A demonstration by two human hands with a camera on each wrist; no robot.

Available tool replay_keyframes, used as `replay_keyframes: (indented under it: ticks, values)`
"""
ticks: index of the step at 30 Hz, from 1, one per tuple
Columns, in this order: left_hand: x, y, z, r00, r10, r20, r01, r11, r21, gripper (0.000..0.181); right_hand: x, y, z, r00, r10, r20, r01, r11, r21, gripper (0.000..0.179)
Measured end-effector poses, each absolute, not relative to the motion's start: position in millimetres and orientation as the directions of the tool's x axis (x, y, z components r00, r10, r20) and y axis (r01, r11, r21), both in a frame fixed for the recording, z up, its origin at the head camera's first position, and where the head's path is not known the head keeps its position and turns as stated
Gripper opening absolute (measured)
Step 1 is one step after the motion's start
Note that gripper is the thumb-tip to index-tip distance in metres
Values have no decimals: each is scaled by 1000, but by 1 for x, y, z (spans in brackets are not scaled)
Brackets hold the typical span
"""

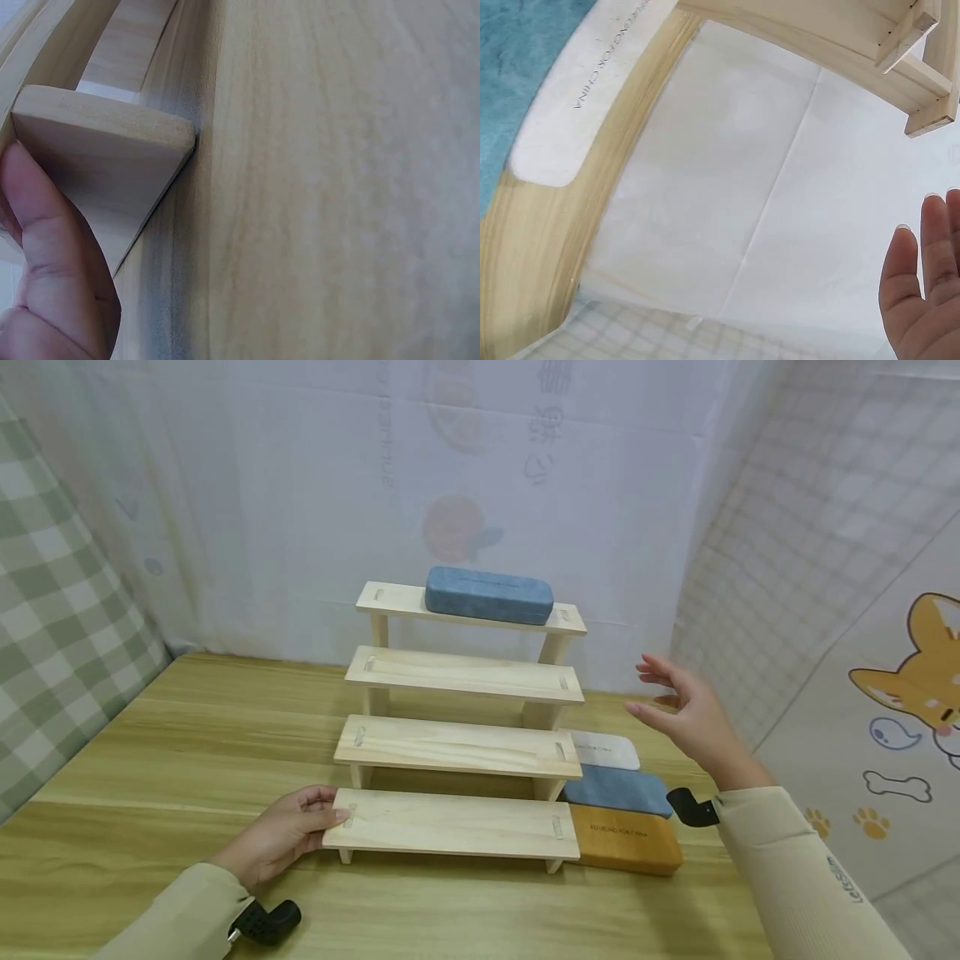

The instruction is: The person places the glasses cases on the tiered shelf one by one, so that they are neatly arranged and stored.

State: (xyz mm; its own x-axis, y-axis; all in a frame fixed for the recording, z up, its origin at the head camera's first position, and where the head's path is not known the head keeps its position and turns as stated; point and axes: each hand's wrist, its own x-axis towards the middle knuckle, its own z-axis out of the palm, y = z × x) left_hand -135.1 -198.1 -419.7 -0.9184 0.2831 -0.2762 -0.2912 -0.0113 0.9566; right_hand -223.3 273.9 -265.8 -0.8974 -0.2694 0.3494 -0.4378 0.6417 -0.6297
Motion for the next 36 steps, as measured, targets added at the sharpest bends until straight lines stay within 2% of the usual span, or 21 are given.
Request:
replay_keyframes:
  ticks: [16, 26, 36]
  values:
    - [-136, -196, -419, -920, 269, -286, -302, -18, 953, 63, -189, 315, -318, -929, -226, 293, -366, 680, -636, 67]
    - [-135, -196, -420, -919, 266, -289, -306, -24, 952, 64, -163, 332, -344, -975, -182, 130, -223, 722, -655, 68]
    - [-135, -196, -421, -921, 274, -275, -297, -38, 954, 62, -148, 340, -373, -974, -171, 149, -227, 717, -659, 61]
